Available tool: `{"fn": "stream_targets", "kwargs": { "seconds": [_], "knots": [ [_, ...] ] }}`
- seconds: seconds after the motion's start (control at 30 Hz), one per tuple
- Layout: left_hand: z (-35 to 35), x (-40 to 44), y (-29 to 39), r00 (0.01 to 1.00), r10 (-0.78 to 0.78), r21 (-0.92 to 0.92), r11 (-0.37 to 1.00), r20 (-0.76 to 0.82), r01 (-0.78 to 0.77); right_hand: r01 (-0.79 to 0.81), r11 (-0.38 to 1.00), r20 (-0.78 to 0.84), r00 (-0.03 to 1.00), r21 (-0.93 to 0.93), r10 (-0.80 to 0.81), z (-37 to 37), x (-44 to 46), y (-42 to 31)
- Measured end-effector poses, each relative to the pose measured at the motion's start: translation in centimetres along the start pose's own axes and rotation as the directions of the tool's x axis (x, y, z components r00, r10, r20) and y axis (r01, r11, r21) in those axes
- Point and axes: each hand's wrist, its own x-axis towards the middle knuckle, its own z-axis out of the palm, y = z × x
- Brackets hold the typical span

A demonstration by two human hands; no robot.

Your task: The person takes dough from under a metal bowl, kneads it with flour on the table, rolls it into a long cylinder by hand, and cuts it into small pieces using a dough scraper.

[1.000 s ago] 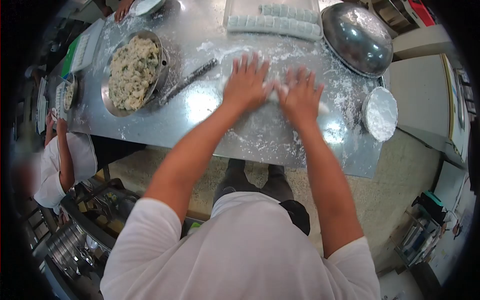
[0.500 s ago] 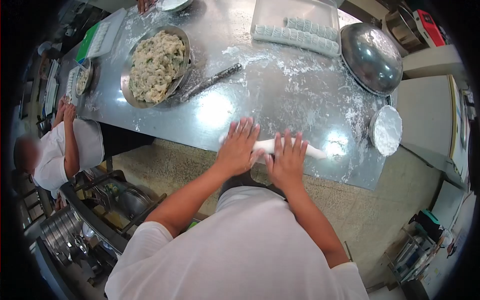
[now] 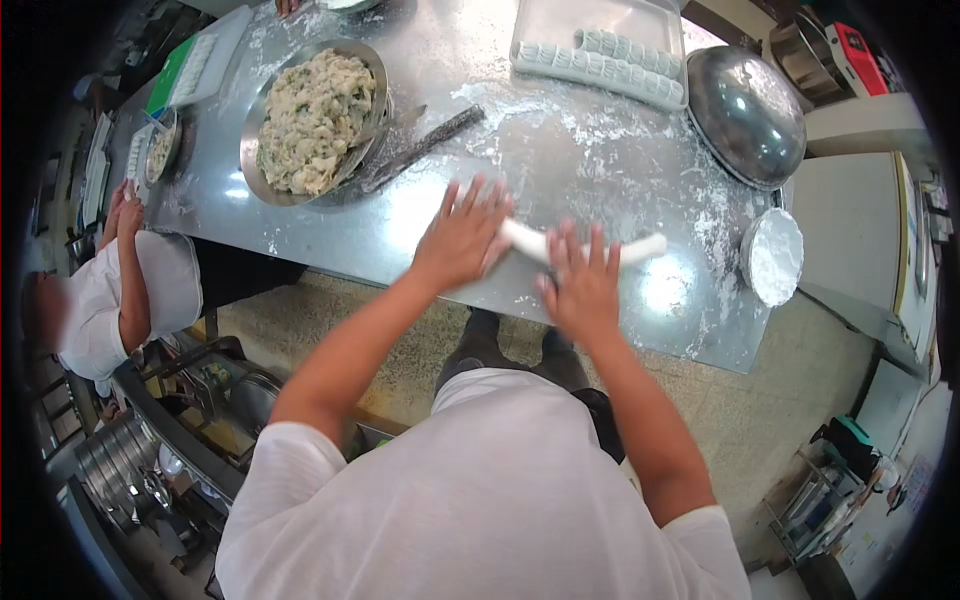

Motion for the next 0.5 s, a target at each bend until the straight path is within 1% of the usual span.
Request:
{"fn": "stream_targets", "kwargs": {
  "seconds": [0.03,0.07,0.1,0.13,0.17,0.23,0.3,0.33,0.37,0.4,0.43,0.47,0.5],
  "knots": [
    [-0.4,-2.2,0.9,0.999,-0.012,-0.020,1.000,0.037,0.012,0.000,0.999,0.038,0.999,0.032,-0.001,-0.4,-2.3,-1.0],
    [-0.4,-4.2,1.7,0.999,-0.011,-0.016,1.000,0.031,0.012,0.003,1.000,0.031,1.000,0.030,-0.004,-0.3,-3.8,-1.3],
    [-0.1,-5.8,2.3,0.998,-0.061,-0.005,0.998,0.022,0.061,0.002,1.000,0.039,0.999,0.024,-0.003,0.0,-4.9,-1.5],
    [-0.4,-6.1,2.6,0.994,-0.106,0.001,0.994,0.017,0.106,-0.005,1.000,0.050,0.999,0.018,0.004,-0.1,-5.0,-1.5],
    [-0.2,-5.3,2.3,0.995,-0.099,-0.003,0.995,0.019,0.099,-0.014,1.000,0.051,0.999,0.016,0.013,0.4,-4.2,-0.9],
    [-1.0,-2.0,1.5,0.970,-0.228,0.072,0.972,0.090,0.222,-0.064,0.997,-0.024,0.998,-0.038,0.063,0.8,0.2,0.7],
    [-0.2,2.1,-0.7,0.962,-0.272,0.102,0.957,-0.024,0.273,-0.170,0.979,-0.036,0.985,-0.113,0.167,1.0,6.1,2.9],
    [-0.4,4.4,-1.5,0.959,-0.282,0.135,0.949,-0.035,0.285,-0.228,0.969,-0.045,0.973,-0.092,0.225,0.4,9.1,3.8],
    [-0.6,6.7,-2.0,0.962,-0.272,0.131,0.953,-0.030,0.274,-0.289,0.955,-0.053,0.957,-0.072,0.286,0.1,11.2,4.5],
    [-0.8,8.8,-2.5,0.970,-0.225,0.165,0.957,-0.090,0.238,-0.299,0.951,-0.054,0.954,-0.075,0.295,0.3,12.4,5.2],
    [-0.6,9.7,-2.3,0.972,-0.182,0.201,0.957,-0.147,0.209,-0.317,0.947,-0.109,0.944,-0.056,0.310,0.4,13.3,5.5],
    [-0.2,10.1,-1.5,0.973,-0.178,0.200,0.958,-0.146,0.206,-0.334,0.942,-0.167,0.931,-0.035,0.324,0.4,13.5,5.6],
    [0.5,10.8,-0.5,0.986,-0.045,-0.016,0.999,-0.161,0.043,-0.336,0.941,-0.175,0.929,-0.036,0.325,0.5,12.7,5.0]
  ]
}}
